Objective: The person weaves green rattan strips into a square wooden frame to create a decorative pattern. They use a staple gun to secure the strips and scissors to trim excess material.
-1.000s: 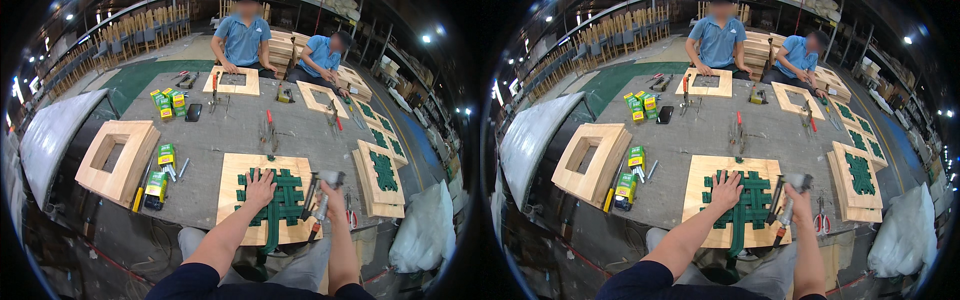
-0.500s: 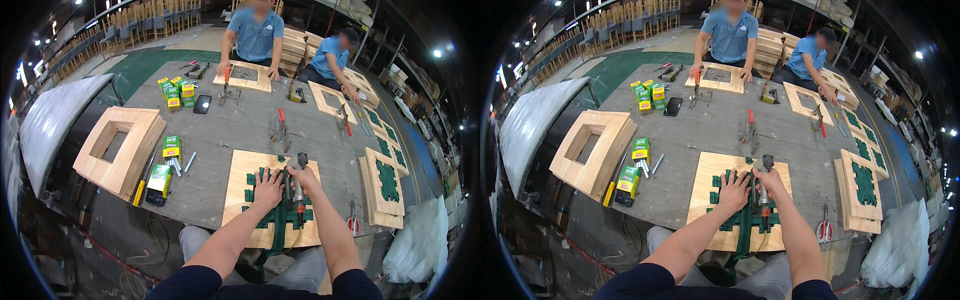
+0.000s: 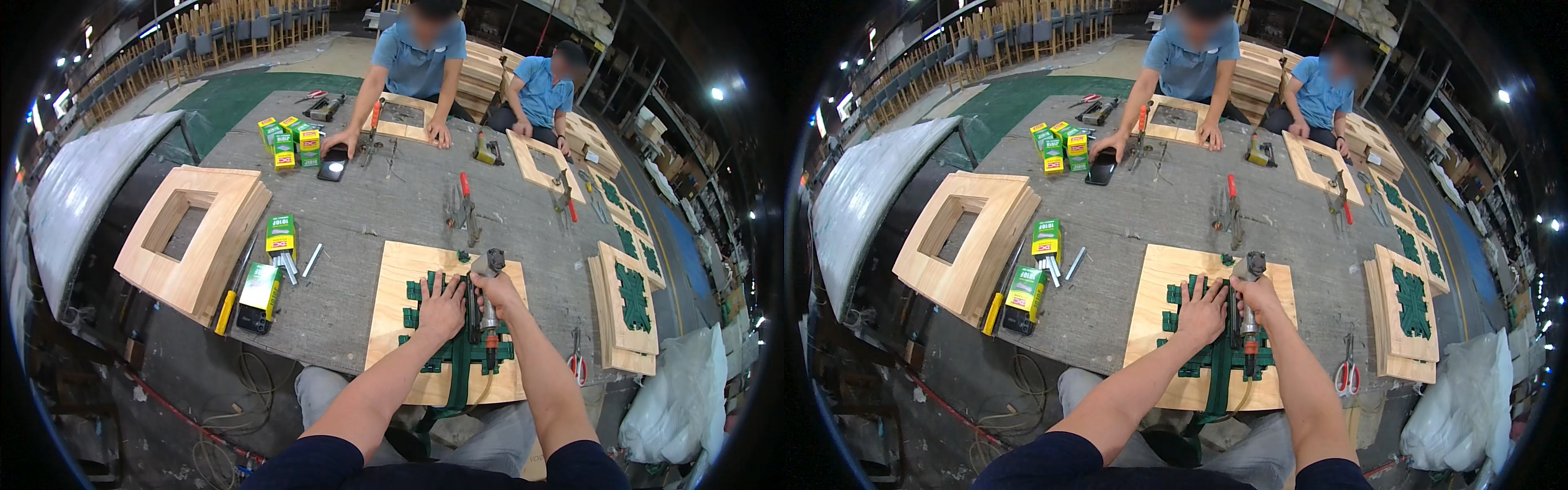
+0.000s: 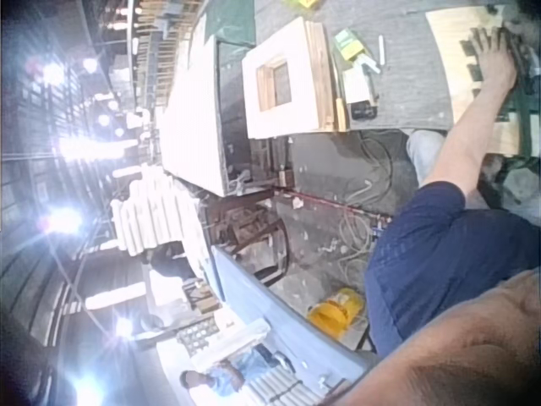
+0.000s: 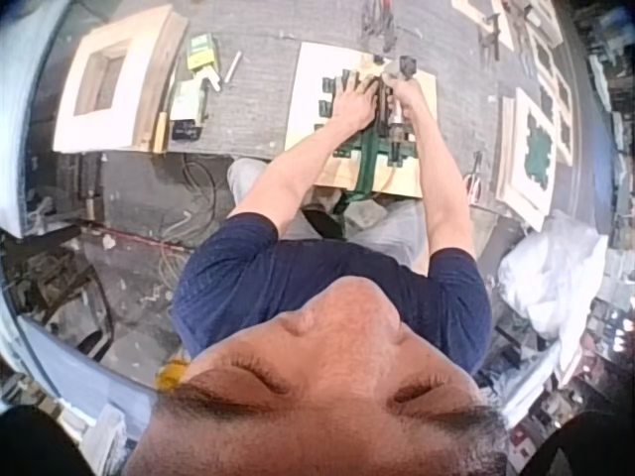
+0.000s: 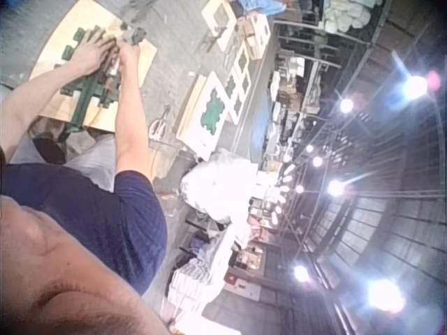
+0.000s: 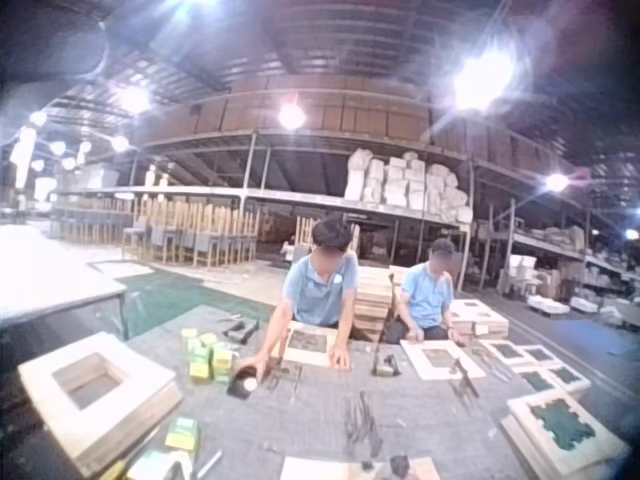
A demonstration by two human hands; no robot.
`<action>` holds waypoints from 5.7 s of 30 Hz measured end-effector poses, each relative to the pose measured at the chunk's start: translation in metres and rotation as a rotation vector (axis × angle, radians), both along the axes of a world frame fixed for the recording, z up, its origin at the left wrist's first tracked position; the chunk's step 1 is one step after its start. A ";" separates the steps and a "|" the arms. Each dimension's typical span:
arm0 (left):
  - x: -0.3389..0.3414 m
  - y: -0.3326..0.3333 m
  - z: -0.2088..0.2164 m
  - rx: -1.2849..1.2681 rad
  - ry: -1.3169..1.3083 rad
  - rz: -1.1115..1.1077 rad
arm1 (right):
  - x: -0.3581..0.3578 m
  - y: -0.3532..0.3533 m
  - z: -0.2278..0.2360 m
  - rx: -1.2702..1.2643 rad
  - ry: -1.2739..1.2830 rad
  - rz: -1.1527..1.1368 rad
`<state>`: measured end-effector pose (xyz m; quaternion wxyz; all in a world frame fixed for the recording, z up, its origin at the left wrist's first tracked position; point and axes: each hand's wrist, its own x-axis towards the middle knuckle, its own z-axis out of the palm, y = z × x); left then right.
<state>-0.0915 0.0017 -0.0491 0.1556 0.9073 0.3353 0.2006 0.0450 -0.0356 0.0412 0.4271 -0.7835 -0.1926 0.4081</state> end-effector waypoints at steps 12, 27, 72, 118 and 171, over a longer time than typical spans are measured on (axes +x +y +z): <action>-0.003 0.000 0.001 -0.082 -0.206 0.016 | -0.002 -0.001 -0.001 -0.012 0.009 0.007; -0.008 0.007 0.000 -0.101 -0.259 0.037 | -0.015 0.005 0.004 -0.020 0.001 0.105; -0.159 -0.187 -0.046 -0.970 -0.308 -0.204 | 0.107 -0.124 -0.038 -0.200 -0.752 -0.053; -0.107 -0.143 0.020 0.171 0.187 -0.562 | -0.179 -0.258 -0.079 0.283 0.570 -0.224; -0.171 -0.199 -0.009 -0.673 0.125 -0.353 | -0.164 -0.264 -0.170 -0.061 -0.048 0.042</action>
